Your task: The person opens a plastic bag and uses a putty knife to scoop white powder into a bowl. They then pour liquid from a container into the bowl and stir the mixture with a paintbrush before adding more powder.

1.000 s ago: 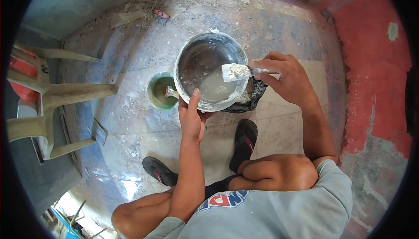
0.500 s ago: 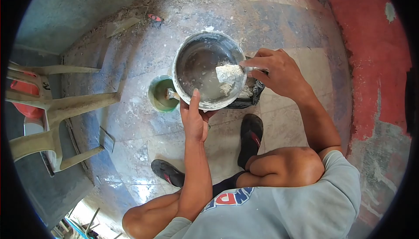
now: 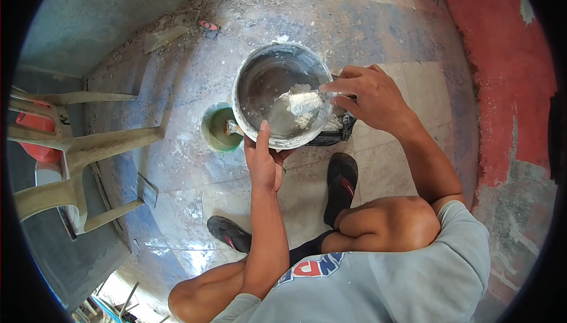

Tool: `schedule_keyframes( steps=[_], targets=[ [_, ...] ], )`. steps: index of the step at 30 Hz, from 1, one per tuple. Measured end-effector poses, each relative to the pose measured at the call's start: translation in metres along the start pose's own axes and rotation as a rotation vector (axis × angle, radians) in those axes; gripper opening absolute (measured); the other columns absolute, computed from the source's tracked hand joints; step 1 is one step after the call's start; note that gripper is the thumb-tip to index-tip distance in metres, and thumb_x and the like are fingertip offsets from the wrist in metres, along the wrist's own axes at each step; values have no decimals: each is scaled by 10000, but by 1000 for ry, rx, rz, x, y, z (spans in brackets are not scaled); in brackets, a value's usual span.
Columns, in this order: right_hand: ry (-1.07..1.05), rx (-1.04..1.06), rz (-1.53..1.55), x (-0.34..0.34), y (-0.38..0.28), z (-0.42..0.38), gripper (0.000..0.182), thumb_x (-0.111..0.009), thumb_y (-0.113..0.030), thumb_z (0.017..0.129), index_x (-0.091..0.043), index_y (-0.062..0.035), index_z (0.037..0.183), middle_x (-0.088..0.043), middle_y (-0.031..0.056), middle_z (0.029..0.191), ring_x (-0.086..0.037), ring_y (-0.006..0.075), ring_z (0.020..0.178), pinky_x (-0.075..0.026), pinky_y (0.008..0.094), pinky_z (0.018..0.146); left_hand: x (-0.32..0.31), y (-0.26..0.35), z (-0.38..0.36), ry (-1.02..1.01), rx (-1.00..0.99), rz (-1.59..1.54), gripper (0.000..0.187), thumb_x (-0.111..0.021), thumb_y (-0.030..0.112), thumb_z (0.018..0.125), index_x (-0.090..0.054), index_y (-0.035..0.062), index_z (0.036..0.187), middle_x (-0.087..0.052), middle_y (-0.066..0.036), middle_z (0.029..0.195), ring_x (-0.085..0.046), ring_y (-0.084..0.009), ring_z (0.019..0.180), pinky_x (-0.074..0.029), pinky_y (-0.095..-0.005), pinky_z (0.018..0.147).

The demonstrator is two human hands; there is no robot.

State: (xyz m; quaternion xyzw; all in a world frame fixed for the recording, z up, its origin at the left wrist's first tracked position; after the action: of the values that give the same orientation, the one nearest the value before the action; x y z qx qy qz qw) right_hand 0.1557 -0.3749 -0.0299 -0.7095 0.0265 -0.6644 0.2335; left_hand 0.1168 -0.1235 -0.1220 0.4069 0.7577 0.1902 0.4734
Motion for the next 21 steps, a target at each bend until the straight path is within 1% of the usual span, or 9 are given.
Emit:
schedule_keyframes(
  steps=[2, 4, 7, 10, 13, 16, 18, 19, 21],
  targets=[
    [32, -5, 4, -1, 0, 1, 297, -801, -191, 916, -804, -227, 1211, -715, 27, 1000, -693, 234, 907, -468, 389, 919, 0, 0, 0, 10, 22, -35, 552, -635, 303, 1085, -399, 135, 1555, -592, -128, 1444, -705, -288, 1200, -707, -457, 820],
    [64, -6, 6, -2, 1, 1, 300, -807, -182, 909, -806, -223, 1206, -719, 33, 998, -693, 241, 899, -468, 389, 920, 2, -1, 0, 1, 19, -34, 556, -636, 304, 1085, -396, 130, 1555, -591, -132, 1445, -706, -288, 1199, -708, -454, 818],
    [31, 22, 69, -3, 1, 3, 310, -824, -143, 880, -812, -198, 1185, -726, 59, 974, -701, 272, 859, -507, 404, 861, 0, 0, -1, -4, 10, -30, 560, -638, 307, 1083, -395, 122, 1553, -592, -137, 1444, -709, -287, 1195, -709, -449, 813],
    [-46, -47, 202, -1, 6, 2, 266, -797, -193, 904, -817, -200, 1170, -709, 48, 985, -697, 267, 935, -478, 437, 881, 1, 0, -2, 3, -1, -26, 558, -640, 309, 1082, -401, 117, 1547, -594, -139, 1440, -712, -285, 1188, -709, -448, 809],
    [-56, -45, 178, 1, 10, 0, 276, -798, -184, 904, -818, -202, 1179, -714, 51, 978, -699, 269, 926, -480, 436, 877, 0, 1, -1, 6, -14, -33, 554, -642, 310, 1080, -406, 114, 1541, -600, -137, 1434, -715, -281, 1183, -709, -443, 803],
    [6, -14, 154, -3, 16, -2, 286, -795, -179, 906, -816, -214, 1190, -709, 45, 983, -694, 261, 924, -479, 424, 887, 1, 0, -2, 16, -14, -38, 552, -645, 314, 1078, -411, 113, 1537, -610, -133, 1424, -720, -273, 1173, -709, -432, 793],
    [126, 8, -8, -3, 16, -2, 291, -794, -183, 910, -810, -221, 1198, -704, 32, 991, -689, 250, 924, -478, 407, 904, 1, 1, -1, 20, -11, -37, 551, -647, 316, 1077, -415, 114, 1534, -616, -131, 1417, -724, -268, 1165, -709, -425, 788],
    [126, 7, -8, -3, 16, -1, 291, -794, -183, 910, -810, -221, 1198, -704, 32, 991, -689, 250, 924, -478, 407, 904, 1, 1, -1, 12, -12, -33, 547, -649, 318, 1077, -419, 117, 1531, -621, -129, 1411, -727, -263, 1156, -708, -420, 785],
    [141, -59, -56, -1, 18, 0, 300, -789, -188, 914, -803, -231, 1211, -698, 23, 994, -688, 242, 936, -476, 398, 918, 1, 1, -2, 5, -14, -30, 543, -650, 320, 1077, -424, 120, 1528, -626, -127, 1405, -731, -259, 1148, -707, -415, 782]
  ],
)
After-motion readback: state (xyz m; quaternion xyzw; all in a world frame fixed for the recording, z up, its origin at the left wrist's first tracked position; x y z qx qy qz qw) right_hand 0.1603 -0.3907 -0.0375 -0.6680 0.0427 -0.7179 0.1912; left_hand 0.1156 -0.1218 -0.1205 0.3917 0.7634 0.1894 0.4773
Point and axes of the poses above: each hand's wrist, its own z-axis towards the middle knuckle, its own x-axis out of the back of the hand, y = z × x, the point moved 1 cm from there along z, towards the middle knuckle
